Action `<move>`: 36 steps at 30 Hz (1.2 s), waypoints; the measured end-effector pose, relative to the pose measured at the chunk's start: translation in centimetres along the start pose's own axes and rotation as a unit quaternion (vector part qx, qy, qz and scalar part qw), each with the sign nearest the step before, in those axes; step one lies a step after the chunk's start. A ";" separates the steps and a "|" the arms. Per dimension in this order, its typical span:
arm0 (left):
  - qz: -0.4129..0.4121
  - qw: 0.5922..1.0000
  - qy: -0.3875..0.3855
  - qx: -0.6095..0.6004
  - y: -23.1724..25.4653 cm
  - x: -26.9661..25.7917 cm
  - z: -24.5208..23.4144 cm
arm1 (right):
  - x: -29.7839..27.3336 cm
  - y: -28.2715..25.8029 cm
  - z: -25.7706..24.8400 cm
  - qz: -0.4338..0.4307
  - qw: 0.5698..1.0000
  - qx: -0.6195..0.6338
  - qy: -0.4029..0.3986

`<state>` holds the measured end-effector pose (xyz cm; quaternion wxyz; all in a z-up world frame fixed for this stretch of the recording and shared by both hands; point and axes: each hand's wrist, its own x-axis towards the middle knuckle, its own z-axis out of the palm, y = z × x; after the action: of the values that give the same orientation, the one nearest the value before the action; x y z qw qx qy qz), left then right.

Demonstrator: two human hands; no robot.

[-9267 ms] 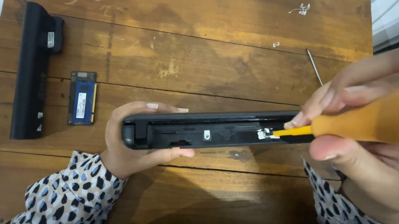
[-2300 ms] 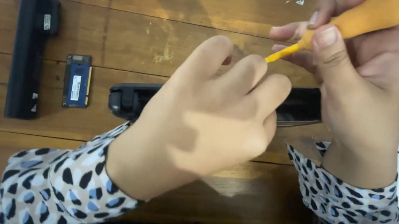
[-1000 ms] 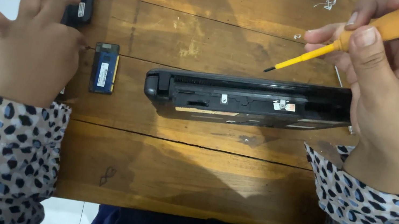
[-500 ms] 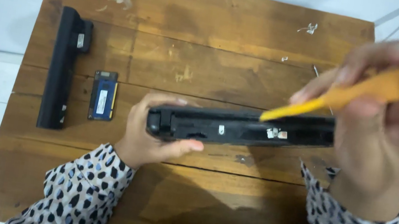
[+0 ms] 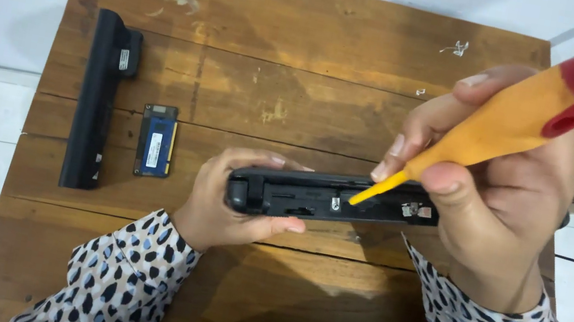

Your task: Disassembling a laptop by removing the back panel screws, the battery, and the RAM module using a screwdriver.

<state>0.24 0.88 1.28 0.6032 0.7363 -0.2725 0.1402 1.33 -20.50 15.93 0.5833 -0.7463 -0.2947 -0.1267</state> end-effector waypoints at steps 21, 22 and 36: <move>0.042 0.999 0.001 -0.019 -0.1 0.2 0.0 | -1.5 -1.4 -0.5 -0.039 0.994 -0.097 -0.021; 0.037 0.999 0.004 -0.009 -0.3 0.1 0.1 | -1.8 -1.4 -0.4 -0.042 0.992 -0.114 -0.024; 0.031 0.999 0.024 -0.016 0.4 0.2 0.1 | 0.5 -1.3 0.2 0.025 0.987 0.094 -0.131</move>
<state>0.18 0.71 1.71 0.6169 0.7141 -0.2826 0.1721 0.89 -19.94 17.18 0.6102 -0.7054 -0.3605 0.0148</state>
